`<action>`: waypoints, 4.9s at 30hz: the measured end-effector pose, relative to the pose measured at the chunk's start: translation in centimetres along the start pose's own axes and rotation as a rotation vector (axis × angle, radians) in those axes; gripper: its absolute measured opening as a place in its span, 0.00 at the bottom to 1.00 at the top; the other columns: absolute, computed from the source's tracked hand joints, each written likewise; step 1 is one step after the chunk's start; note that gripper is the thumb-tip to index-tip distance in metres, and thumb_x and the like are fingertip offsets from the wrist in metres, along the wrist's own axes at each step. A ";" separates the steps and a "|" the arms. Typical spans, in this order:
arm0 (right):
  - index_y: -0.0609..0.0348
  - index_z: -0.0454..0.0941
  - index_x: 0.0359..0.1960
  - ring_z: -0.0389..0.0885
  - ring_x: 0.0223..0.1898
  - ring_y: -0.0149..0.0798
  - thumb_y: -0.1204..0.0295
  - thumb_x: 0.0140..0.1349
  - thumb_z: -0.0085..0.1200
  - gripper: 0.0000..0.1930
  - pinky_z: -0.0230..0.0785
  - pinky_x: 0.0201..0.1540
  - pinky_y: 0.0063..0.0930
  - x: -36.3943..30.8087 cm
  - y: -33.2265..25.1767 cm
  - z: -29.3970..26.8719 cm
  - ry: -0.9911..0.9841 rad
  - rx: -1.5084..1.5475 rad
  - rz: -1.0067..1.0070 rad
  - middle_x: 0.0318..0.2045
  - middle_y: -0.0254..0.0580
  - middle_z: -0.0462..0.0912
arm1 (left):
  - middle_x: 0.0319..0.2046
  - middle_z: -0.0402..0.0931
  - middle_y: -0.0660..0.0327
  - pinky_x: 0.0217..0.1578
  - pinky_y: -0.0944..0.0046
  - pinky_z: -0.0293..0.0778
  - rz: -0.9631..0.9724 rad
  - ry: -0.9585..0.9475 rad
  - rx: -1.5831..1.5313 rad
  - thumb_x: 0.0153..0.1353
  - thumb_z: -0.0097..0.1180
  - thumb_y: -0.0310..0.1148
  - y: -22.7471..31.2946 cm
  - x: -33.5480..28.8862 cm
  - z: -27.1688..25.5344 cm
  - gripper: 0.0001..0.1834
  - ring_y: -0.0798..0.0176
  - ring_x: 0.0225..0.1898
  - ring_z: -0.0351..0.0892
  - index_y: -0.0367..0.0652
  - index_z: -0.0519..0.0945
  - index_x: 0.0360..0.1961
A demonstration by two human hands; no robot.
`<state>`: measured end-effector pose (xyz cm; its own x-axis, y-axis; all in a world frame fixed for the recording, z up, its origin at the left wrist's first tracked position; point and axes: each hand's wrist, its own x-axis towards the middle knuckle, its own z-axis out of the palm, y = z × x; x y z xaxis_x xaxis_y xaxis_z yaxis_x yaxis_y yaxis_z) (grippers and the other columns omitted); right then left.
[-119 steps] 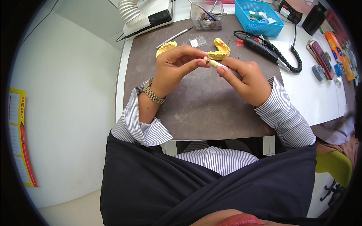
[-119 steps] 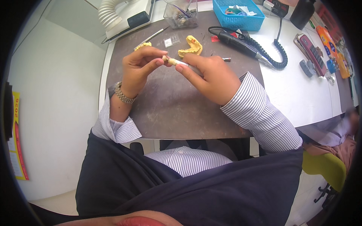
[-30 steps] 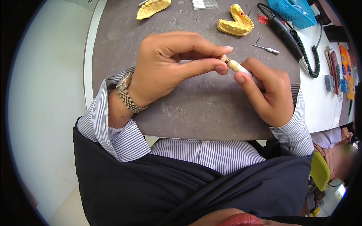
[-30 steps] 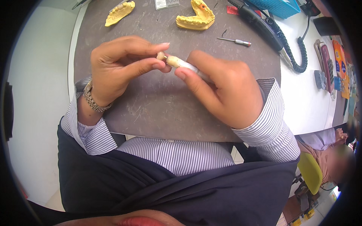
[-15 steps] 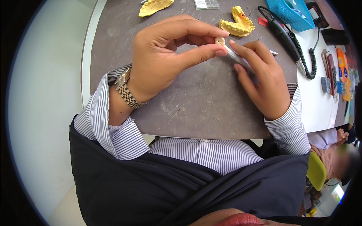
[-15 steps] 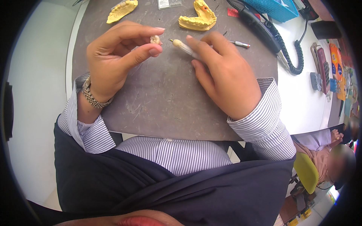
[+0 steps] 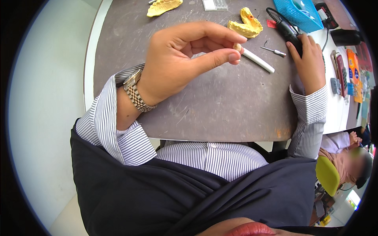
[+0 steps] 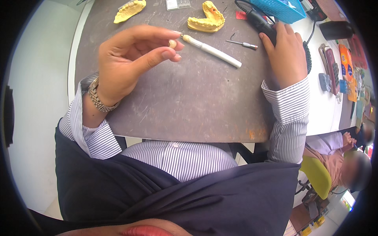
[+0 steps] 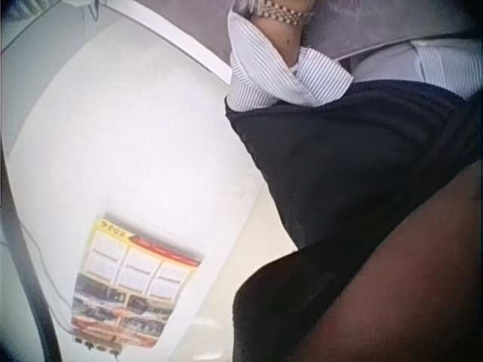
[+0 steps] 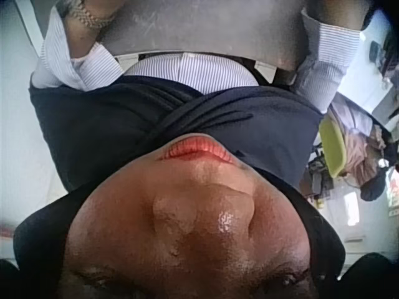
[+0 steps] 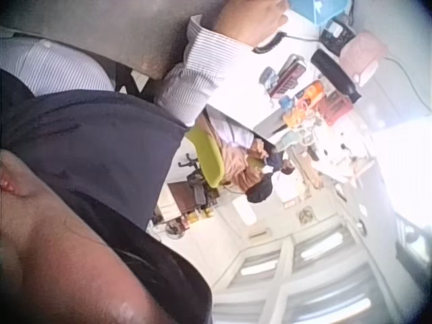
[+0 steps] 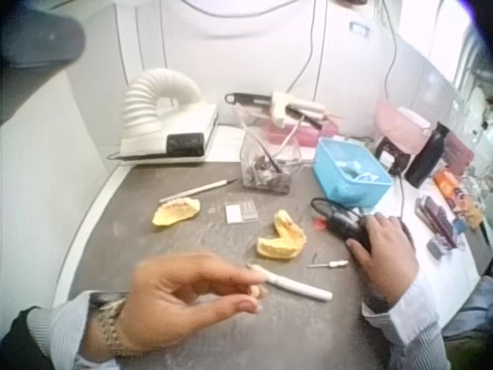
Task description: The person uses a manual handpiece to shape a small, tooth-like object held in their left hand. They then switch to a powered rotary tool to further refine the object's surface, occasionally pausing to inspect the work.
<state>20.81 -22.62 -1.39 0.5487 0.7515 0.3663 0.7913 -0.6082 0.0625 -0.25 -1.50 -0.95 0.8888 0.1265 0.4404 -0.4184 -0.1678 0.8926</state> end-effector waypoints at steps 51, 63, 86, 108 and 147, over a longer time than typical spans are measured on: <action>0.64 0.75 0.39 0.77 0.42 0.46 0.65 0.55 0.46 0.16 0.68 0.46 0.34 -0.5 3.5 -6.1 0.608 1.930 -0.255 0.44 0.57 0.72 | 0.35 0.78 0.50 0.38 0.66 0.78 -0.064 -0.108 -0.195 0.55 0.55 0.22 0.1 1.0 -0.5 0.13 0.62 0.36 0.81 0.34 0.75 0.43; 0.63 0.78 0.35 0.70 0.22 0.26 0.71 0.57 0.48 0.10 0.61 0.29 0.16 -0.2 2.2 -5.5 0.333 2.004 -0.227 0.41 0.52 0.78 | 0.35 0.76 0.57 0.36 0.72 0.76 -0.066 -0.074 -0.136 0.52 0.57 0.20 0.3 1.3 -0.9 0.14 0.70 0.33 0.77 0.36 0.77 0.41; 0.66 0.69 0.39 0.76 0.33 0.37 0.76 0.58 0.43 0.09 0.70 0.37 0.28 0.0 -3.9 -1.9 0.310 1.488 0.031 0.42 0.55 0.73 | 0.35 0.77 0.56 0.39 0.70 0.74 -0.205 0.005 -0.127 0.59 0.51 0.26 -0.7 1.1 -0.2 0.12 0.68 0.33 0.78 0.35 0.76 0.44; 0.60 0.68 0.25 0.73 0.20 0.28 0.74 0.55 0.54 0.07 0.66 0.21 0.18 -2.3 -3.5 -3.8 0.434 1.862 -0.033 0.22 0.41 0.75 | 0.34 0.64 0.62 0.32 0.72 0.63 -0.492 0.219 -0.312 0.64 0.38 0.29 -0.8 -0.8 0.3 0.07 0.71 0.28 0.63 0.39 0.67 0.40; 0.66 0.70 0.41 0.75 0.41 0.34 0.69 0.61 0.47 0.12 0.69 0.47 0.24 -1.7 -1.8 -5.8 0.077 2.468 0.203 0.36 0.43 0.75 | 0.38 0.73 0.64 0.39 0.75 0.66 -0.526 -0.092 -0.150 0.64 0.44 0.31 3.3 2.7 2.4 0.18 0.75 0.36 0.68 0.35 0.69 0.54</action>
<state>16.88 -24.32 3.27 0.6591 0.7094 0.2499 -0.4525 0.6394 -0.6216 1.17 -4.11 2.97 0.9950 0.0683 -0.0725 0.0701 0.0363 0.9969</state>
